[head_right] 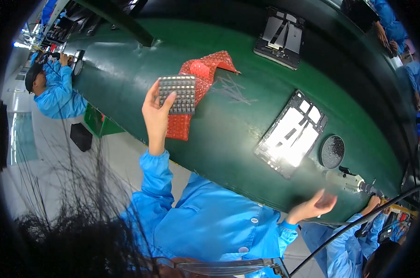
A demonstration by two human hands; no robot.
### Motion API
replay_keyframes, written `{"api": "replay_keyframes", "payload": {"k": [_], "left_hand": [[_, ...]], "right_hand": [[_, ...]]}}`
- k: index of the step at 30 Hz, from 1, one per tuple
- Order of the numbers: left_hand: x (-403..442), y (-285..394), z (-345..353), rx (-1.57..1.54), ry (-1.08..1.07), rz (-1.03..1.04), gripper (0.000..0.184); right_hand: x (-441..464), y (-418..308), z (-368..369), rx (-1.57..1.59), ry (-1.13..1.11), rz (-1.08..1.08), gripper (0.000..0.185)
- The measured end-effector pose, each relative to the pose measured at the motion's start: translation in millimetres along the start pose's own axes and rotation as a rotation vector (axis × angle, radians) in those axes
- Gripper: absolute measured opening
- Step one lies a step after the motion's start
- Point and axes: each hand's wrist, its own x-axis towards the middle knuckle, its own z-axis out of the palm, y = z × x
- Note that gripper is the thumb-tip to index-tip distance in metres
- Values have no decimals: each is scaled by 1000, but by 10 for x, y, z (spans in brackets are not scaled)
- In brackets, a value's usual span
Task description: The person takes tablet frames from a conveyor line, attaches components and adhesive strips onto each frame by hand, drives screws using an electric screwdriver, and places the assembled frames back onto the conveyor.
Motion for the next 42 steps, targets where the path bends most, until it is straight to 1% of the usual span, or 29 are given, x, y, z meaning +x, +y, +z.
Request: {"api": "replay_keyframes", "payload": {"k": [1,2,4,5,6,7,8,9,10,11,12,15,16,17,19,20,23,24,27,28,31,32,35,36,39,40,42], "left_hand": [[-39,88,-8,-226,-33,-88,44],[-109,200,8,-294,-46,-98,40],[-239,278,60,-292,-101,-87,39],[-324,325,97,-289,-135,-87,38],[-435,442,154,-275,-148,-187,34],[-508,496,195,-253,-235,-195,33],[-568,534,236,-233,-323,-200,31],[-630,563,277,-215,-411,-203,30],[-682,580,328,-173,-439,-194,29],[-716,587,361,-156,-477,-210,29],[-737,599,380,-139,-508,-220,30],[-761,519,353,-59,-533,-221,33],[-770,458,337,-41,-522,-231,34],[-778,412,318,-22,-509,-245,36],[-742,344,256,153,-612,-119,37],[-716,313,228,242,-660,-55,37],[-677,243,249,37,-443,-82,43],[-687,233,269,-65,-400,-189,39],[-776,88,359,-396,-279,-508,29],[-784,-32,357,-329,-241,-468,19],[-614,-253,249,-138,-361,-268,16],[-567,-241,242,-134,-426,-232,16],[-498,-114,265,70,-566,-247,17],[-501,-127,280,138,-548,-217,18],[-496,-160,274,392,-556,-209,27],[-537,-157,315,476,-429,-26,32],[-699,-138,422,632,-162,334,42]], "right_hand": [[-153,-49,-3,21,-71,-3,42],[-308,-86,-13,42,-137,-5,36],[-562,-181,-37,79,-275,-13,23],[-633,-317,62,132,-442,-46,17],[-625,-642,227,220,-660,4,16],[-556,-930,423,178,-798,-120,19],[-490,-1191,640,164,-881,-232,25],[-456,-1352,820,215,-963,-243,35],[-402,-1574,1007,198,-1039,-294,43],[-380,-1711,1198,202,-1053,-419,48],[-403,-1812,1355,276,-1091,-361,43],[-364,-1788,1665,261,-1360,-383,38],[-411,-1722,1753,272,-1351,-397,32],[-410,-1711,1821,249,-1424,-356,33],[-433,-1688,1919,197,-1576,-263,34],[-475,-1705,1949,215,-1621,-248,30],[-589,-1487,2010,387,-1654,247,23],[-649,-1539,2010,502,-1481,405,29],[-807,-1161,2012,614,-1365,547,45],[-780,-1115,1997,496,-1441,617,58],[-663,-1221,2068,370,-1385,121,61],[-617,-1342,2117,345,-1346,32,53],[-458,-1507,2308,178,-1630,-270,35],[-484,-1505,2348,153,-1620,-336,22],[-526,-1448,2480,-22,-1708,-242,21],[-555,-1369,2537,21,-1710,-218,22],[-563,-1305,2646,-89,-1729,-245,23]]}}
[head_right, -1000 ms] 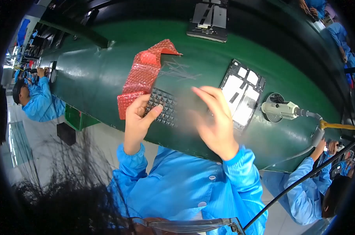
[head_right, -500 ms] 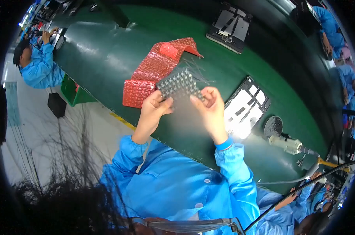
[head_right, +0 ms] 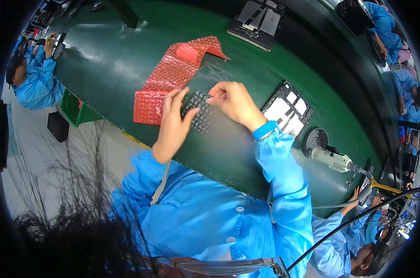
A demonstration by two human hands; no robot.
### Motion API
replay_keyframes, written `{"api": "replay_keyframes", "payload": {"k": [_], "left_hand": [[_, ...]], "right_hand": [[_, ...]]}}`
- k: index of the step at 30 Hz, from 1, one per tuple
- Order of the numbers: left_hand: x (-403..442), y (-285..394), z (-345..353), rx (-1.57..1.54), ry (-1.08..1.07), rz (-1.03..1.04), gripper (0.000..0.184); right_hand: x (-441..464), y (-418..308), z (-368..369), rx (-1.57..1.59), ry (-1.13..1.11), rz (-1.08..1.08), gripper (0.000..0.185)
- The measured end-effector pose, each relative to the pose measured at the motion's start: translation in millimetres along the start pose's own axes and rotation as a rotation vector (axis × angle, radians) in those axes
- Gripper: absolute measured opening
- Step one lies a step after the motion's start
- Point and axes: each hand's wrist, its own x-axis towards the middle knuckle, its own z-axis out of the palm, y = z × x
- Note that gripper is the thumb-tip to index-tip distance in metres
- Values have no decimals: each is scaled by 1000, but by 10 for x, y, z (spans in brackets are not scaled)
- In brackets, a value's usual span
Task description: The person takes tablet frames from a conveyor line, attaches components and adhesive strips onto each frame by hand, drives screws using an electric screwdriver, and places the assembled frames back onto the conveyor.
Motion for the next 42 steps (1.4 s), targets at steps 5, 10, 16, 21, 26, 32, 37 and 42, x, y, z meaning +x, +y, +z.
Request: {"api": "replay_keyframes", "payload": {"k": [5,10,16,21,26,32,37,42], "left_hand": [[-328,119,90,73,-381,171,73],[-410,50,201,164,-401,146,80],[-422,6,278,258,-363,202,69],[-428,4,335,272,-327,223,68],[-515,56,333,283,-334,236,66],[-480,37,329,249,-300,243,55],[-502,31,312,232,-315,234,55],[-498,7,354,246,-308,245,55]], "right_hand": [[216,24,56,-277,-129,63,25],[295,-74,115,-422,-171,94,23],[229,-84,226,-480,-83,93,19],[245,-74,266,-535,-93,104,21],[191,-35,263,-472,-70,155,27],[130,-32,-95,-273,-288,253,36],[147,-138,-113,-338,-356,313,35],[84,31,145,-492,-178,191,27]]}}
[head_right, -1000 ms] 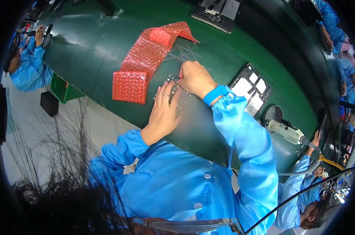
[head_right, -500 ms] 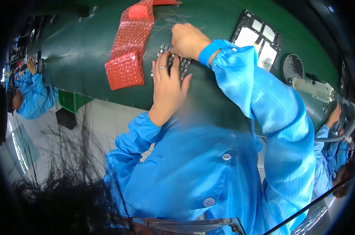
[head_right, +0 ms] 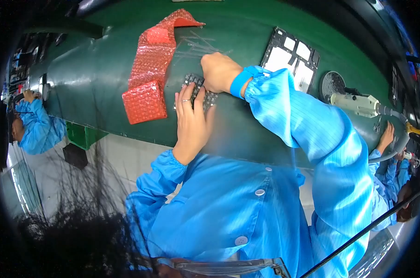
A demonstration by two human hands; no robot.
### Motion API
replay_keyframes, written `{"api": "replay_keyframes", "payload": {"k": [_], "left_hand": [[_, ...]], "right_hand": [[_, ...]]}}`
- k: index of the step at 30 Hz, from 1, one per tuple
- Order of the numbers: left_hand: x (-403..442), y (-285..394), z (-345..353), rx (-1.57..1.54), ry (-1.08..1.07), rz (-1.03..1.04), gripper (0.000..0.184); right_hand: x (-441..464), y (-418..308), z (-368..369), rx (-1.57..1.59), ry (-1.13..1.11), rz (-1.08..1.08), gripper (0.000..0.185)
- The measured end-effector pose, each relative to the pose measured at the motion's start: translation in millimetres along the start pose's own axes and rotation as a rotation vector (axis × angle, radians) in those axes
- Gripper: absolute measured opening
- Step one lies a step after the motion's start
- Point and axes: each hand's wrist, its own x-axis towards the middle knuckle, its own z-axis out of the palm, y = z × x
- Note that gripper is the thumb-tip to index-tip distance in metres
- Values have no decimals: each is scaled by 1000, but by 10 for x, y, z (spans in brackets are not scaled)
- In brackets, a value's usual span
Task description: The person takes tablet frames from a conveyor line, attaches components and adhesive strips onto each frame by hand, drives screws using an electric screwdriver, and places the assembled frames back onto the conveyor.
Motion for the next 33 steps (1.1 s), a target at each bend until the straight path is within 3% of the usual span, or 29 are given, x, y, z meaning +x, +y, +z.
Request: {"api": "replay_keyframes", "payload": {"k": [11,18,21,23,28,33], "left_hand": [[-36,19,33,65,27,31,49],[-106,-73,73,41,89,13,50],[-143,-52,80,36,106,3,51],[-150,-82,69,-8,124,-10,53],[-131,-42,24,-81,202,-54,57],[-127,-54,14,-114,192,-60,60]], "right_hand": [[-106,-77,58,20,94,18,22],[-73,-141,117,-131,161,-66,26],[-139,-30,71,84,116,-91,24],[-103,-15,15,23,62,-80,27],[94,-92,-139,227,-71,25,27],[207,-284,-102,213,29,-33,26]]}}
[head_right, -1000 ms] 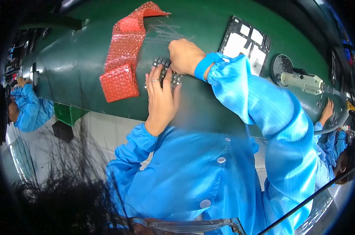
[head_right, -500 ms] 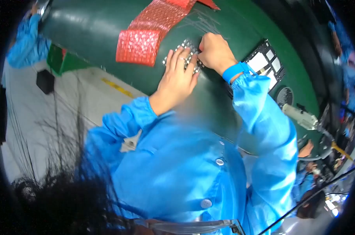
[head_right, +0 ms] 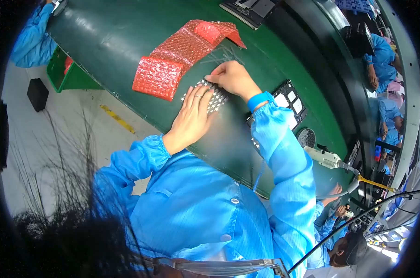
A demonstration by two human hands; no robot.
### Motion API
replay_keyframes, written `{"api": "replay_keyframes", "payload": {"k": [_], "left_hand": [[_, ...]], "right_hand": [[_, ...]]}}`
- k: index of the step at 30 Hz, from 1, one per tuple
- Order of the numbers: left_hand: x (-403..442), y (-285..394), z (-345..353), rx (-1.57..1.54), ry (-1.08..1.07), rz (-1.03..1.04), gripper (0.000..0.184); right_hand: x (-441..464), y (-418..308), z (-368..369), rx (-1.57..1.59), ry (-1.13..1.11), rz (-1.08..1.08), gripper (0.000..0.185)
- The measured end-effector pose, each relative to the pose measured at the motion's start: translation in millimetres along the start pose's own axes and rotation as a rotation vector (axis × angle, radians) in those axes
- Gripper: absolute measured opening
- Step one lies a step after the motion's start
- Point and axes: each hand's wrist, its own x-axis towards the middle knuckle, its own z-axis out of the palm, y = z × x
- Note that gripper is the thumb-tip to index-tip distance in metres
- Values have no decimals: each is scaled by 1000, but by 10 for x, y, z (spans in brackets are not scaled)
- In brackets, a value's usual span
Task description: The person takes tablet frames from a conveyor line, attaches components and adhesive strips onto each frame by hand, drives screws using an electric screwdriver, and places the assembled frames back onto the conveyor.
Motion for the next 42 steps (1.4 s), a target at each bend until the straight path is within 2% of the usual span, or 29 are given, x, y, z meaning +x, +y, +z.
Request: {"api": "replay_keyframes", "payload": {"k": [2,3,6,10,11,15,21,27,36,39,42], "left_hand": [[-3,10,-6,-15,11,-29,63],[2,5,-2,-23,17,-44,65],[-29,-43,80,-37,122,7,72],[-51,-34,54,-64,129,3,75],[-51,-37,42,-60,122,4,75],[-34,3,-35,-24,79,-12,77],[2,22,-70,-32,-39,-1,74],[24,7,-31,29,-91,-22,71],[10,1,20,43,-53,9,67],[-26,-11,77,42,-46,26,67],[-11,2,79,56,-44,40,69]], "right_hand": [[-39,-120,38,-125,33,-46,24],[-41,-133,56,-232,7,-45,30],[-178,-252,123,-357,69,-35,32],[-98,-320,9,-283,-46,105,36],[-73,-249,13,-297,-16,73,35],[67,-46,-30,-68,-139,16,25],[152,41,-38,114,-200,23,29],[165,-78,85,-256,-41,-103,29],[267,62,166,-276,45,-241,27],[254,-33,118,-264,6,-189,26],[54,-63,162,-225,149,-231,24]]}}
